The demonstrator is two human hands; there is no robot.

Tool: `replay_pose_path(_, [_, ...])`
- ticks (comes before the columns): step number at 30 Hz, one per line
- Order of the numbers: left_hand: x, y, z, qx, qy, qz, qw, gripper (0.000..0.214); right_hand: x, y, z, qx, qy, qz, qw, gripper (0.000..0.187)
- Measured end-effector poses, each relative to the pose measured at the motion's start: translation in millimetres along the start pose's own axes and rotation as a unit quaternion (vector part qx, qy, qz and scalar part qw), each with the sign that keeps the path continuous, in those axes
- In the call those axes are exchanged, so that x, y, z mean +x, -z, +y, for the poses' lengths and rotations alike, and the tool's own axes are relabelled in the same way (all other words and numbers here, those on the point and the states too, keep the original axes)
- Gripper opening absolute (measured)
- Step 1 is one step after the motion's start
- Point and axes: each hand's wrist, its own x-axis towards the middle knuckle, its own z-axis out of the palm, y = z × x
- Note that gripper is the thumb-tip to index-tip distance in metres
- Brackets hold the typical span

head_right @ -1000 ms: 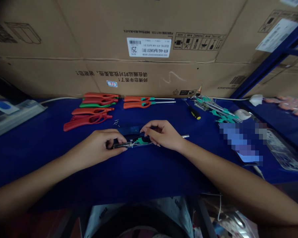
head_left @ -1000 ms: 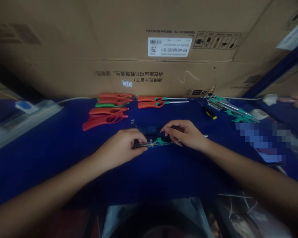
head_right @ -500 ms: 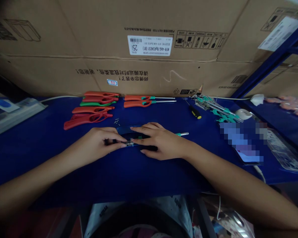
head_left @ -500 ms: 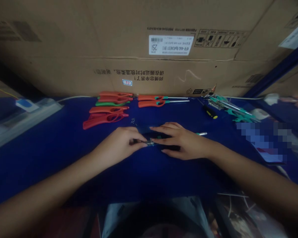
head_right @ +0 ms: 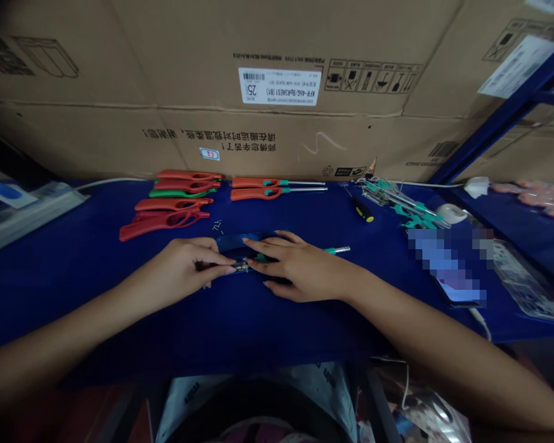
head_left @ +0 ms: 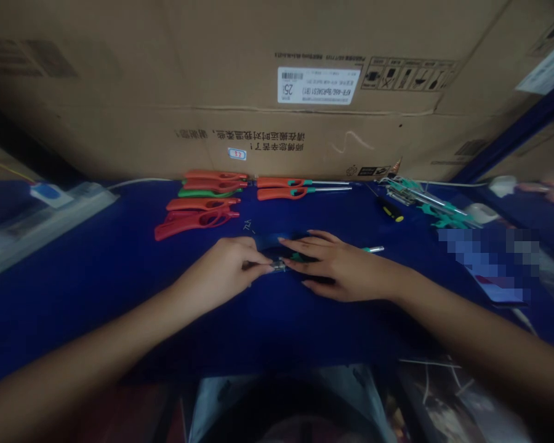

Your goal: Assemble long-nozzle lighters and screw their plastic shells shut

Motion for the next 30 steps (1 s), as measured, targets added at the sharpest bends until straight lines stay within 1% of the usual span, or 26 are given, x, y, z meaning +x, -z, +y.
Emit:
replay_pose_path(3, [-1, 0.1, -1, 0.022, -0.007, -0.004, 1.000, 0.015, 1, 0, 1, -0.005, 0.008, 0.013, 1.000, 0.047])
replay_pose_path(5, [-1, 0.3, -1, 0.030, -0.013, -0.003, 0.999, 0.014, 1, 1, 3, 0.003, 0.008, 0.057, 0.998, 0.043])
replay_pose_path(7, [-1, 0.5, -3, 0.032, -0.017, 0.002, 0.999, 0.014, 1, 3, 5, 0.018, -0.010, 0.108, 0.994, 0.034])
replay_pose_path(9, [-1, 0.9, -4, 0.028, -0.014, 0.005, 0.999, 0.014, 0, 6, 7, 0.034, -0.037, 0.128, 0.991, 0.022])
replay_pose_path(11, [-1, 1.6, -6, 0.026, -0.009, 0.005, 1.000, 0.014, -1, 7, 10, 0.057, -0.049, 0.118, 0.990, 0.014])
replay_pose_path(14, [0, 3.2, -3, 0.049, -0.014, 0.019, 0.999, 0.012, -1, 7, 13, 0.106, -0.047, 0.102, 0.988, 0.009])
replay_pose_path(17, [1, 3.8, 4, 0.098, -0.055, 0.053, 0.992, 0.013, 0, 6, 14, 0.133, -0.048, 0.094, 0.986, 0.008])
replay_pose_path(19, [1, 2.7, 9, 0.120, -0.101, 0.038, 0.987, 0.016, 1, 5, 14, 0.135, -0.053, 0.094, 0.985, 0.008])
replay_pose_path(22, [-1, -1.1, 12, 0.137, -0.149, -0.012, 0.979, 0.024, 1, 5, 13, 0.137, -0.060, 0.094, 0.984, 0.009])
replay_pose_path(26, [-3, -6.8, 8, 0.146, -0.167, -0.037, 0.974, 0.032, 1, 4, 15, 0.134, -0.061, 0.095, 0.985, 0.011])
replay_pose_path(30, [-3, -9.4, 5, 0.152, -0.171, -0.035, 0.973, 0.033, 1, 4, 15, 0.118, -0.054, 0.093, 0.987, 0.012])
